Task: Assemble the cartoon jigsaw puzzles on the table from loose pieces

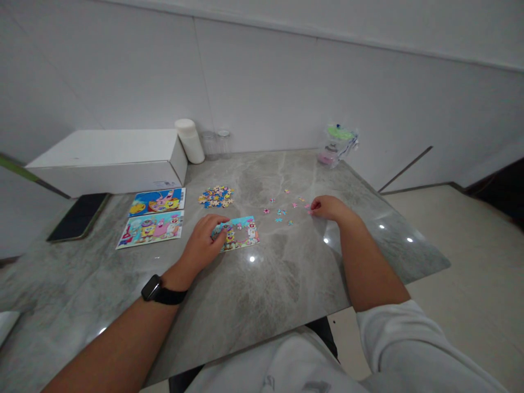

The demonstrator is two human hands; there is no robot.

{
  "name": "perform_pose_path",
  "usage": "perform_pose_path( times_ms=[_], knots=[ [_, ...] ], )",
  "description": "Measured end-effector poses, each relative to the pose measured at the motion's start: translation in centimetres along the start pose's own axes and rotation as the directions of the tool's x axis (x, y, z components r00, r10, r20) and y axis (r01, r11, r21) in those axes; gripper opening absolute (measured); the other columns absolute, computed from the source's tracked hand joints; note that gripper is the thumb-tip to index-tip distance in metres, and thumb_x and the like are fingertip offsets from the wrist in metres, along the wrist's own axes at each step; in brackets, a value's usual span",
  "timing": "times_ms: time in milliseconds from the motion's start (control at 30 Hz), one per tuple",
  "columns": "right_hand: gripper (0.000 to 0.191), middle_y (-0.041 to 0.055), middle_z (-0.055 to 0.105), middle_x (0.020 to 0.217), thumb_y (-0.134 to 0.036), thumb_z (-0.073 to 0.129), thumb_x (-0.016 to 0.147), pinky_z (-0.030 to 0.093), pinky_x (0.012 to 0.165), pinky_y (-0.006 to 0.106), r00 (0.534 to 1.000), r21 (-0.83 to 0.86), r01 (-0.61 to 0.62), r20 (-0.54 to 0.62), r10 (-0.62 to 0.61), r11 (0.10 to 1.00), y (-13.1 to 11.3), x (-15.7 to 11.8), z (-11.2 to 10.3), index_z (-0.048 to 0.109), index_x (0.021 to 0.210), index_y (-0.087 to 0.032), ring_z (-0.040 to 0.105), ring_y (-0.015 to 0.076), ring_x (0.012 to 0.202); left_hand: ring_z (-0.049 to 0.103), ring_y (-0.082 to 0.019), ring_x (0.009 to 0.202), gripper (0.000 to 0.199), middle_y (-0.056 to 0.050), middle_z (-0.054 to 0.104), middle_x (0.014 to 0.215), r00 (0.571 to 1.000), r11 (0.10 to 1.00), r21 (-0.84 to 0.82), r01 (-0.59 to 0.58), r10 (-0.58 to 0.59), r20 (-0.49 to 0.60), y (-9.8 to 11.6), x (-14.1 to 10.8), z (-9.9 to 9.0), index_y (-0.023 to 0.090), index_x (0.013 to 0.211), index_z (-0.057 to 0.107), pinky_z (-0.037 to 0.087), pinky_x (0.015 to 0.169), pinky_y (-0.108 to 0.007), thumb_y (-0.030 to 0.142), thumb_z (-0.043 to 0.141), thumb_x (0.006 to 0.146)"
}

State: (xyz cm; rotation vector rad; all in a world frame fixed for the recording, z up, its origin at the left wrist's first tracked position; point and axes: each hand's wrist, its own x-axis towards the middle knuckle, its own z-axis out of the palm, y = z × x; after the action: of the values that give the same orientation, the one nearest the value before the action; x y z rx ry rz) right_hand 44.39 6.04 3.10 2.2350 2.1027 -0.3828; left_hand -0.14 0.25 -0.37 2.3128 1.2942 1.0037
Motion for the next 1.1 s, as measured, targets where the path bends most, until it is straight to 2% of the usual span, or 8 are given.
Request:
perform_pose_path(
  times_ms=[133,400,567,667,767,900,1000,1100],
  knots=[
    [0.007,0.0070,0.080,0.091,-0.025,0.076,0.084,0.044,0.067,0.028,0.995,-0.014,0.081,0.051,-0.080,0.997,-0.5,0.2,0.6,0.079,0.088,-0.022,0.069,0.0186,0.079,0.064,-0.027,0.114,0.021,-0.009,0.070,0.117,1.000,1.000,-0.002,-0.006,0.006,-0.002,0.0,0.0,0.0,0.022,0.117,0.064,0.051,0.105,-0.047,0.029,0.054,0.099],
    [0.003,0.0043,0.077,0.092,-0.023,0.073,0.089,0.043,0.072,0.025,0.960,0.079,0.280,-0.005,-0.281,0.957,-3.8,0.0,1.7,0.074,0.091,-0.021,0.067,0.0164,0.082,0.064,-0.027,0.114,0.022,-0.009,0.071,0.117,1.000,1.000,-0.008,-0.005,0.005,-0.003,-0.1,0.0,0.1,0.023,0.117,0.064,0.051,0.105,-0.047,0.029,0.054,0.098],
    [0.006,0.0029,0.075,0.089,-0.023,0.070,0.089,0.044,0.073,0.025,0.946,0.179,0.323,-0.069,-0.316,0.929,-6.2,-0.4,2.2,0.073,0.094,-0.022,0.065,0.0155,0.080,0.064,-0.027,0.114,0.021,-0.009,0.071,0.116,1.000,1.000,-0.009,-0.009,0.009,-0.008,0.2,0.0,0.0,0.023,0.116,0.064,0.051,0.105,-0.047,0.029,0.054,0.099],
    [0.008,0.0019,0.073,0.085,-0.024,0.066,0.088,0.045,0.071,0.025,0.940,0.313,0.340,-0.122,-0.318,0.887,-7.2,-0.6,2.5,0.072,0.092,-0.021,0.064,0.0146,0.077,0.064,-0.027,0.115,0.022,-0.009,0.071,0.117,1.000,1.000,-0.006,-0.009,0.009,-0.008,0.2,0.0,0.1,0.023,0.117,0.065,0.051,0.106,-0.048,0.029,0.054,0.099],
    [0.016,0.0018,0.071,0.084,-0.035,0.064,0.090,0.049,0.072,0.026,0.942,0.491,0.336,-0.171,-0.289,0.804,-8.2,-0.8,2.8,0.071,0.094,-0.021,0.063,0.0149,0.076,0.065,-0.027,0.114,0.022,-0.009,0.071,0.117,1.000,1.000,-0.008,-0.002,0.002,-0.005,0.2,0.0,0.1,0.023,0.117,0.065,0.051,0.106,-0.047,0.030,0.053,0.100],
    [0.024,0.0024,0.072,0.088,-0.041,0.065,0.088,0.053,0.074,0.027,0.949,0.674,0.301,-0.143,-0.280,0.674,-9.1,-0.7,3.3,0.069,0.099,-0.020,0.066,0.0158,0.079,0.065,-0.027,0.114,0.022,-0.009,0.072,0.116,1.000,1.000,-0.011,-0.003,0.003,-0.009,0.4,0.0,0.1,0.023,0.116,0.065,0.052,0.105,-0.047,0.030,0.053,0.099],
    [0.027,0.0026,0.073,0.090,-0.040,0.066,0.087,0.053,0.073,0.027,0.952,0.696,0.292,-0.147,-0.268,0.656,-9.6,-0.7,3.9,0.069,0.104,-0.020,0.067,0.0158,0.079,0.065,-0.027,0.114,0.022,-0.009,0.072,0.116,1.000,1.000,-0.009,-0.006,0.006,-0.007,0.5,0.0,0.1,0.023,0.116,0.065,0.052,0.105,-0.047,0.028,0.054,0.098],
    [0.028,0.0022,0.074,0.090,-0.039,0.067,0.090,0.052,0.074,0.026,0.942,0.625,0.334,-0.189,-0.279,0.706,-10.1,-1.0,4.5,0.070,0.110,-0.021,0.066,0.0155,0.077,0.065,-0.027,0.113,0.022,-0.009,0.071,0.116,1.000,1.000,-0.010,-0.003,0.003,-0.008,0.5,0.0,0.1,0.023,0.116,0.065,0.052,0.104,-0.046,0.026,0.053,0.097]
  ],
)
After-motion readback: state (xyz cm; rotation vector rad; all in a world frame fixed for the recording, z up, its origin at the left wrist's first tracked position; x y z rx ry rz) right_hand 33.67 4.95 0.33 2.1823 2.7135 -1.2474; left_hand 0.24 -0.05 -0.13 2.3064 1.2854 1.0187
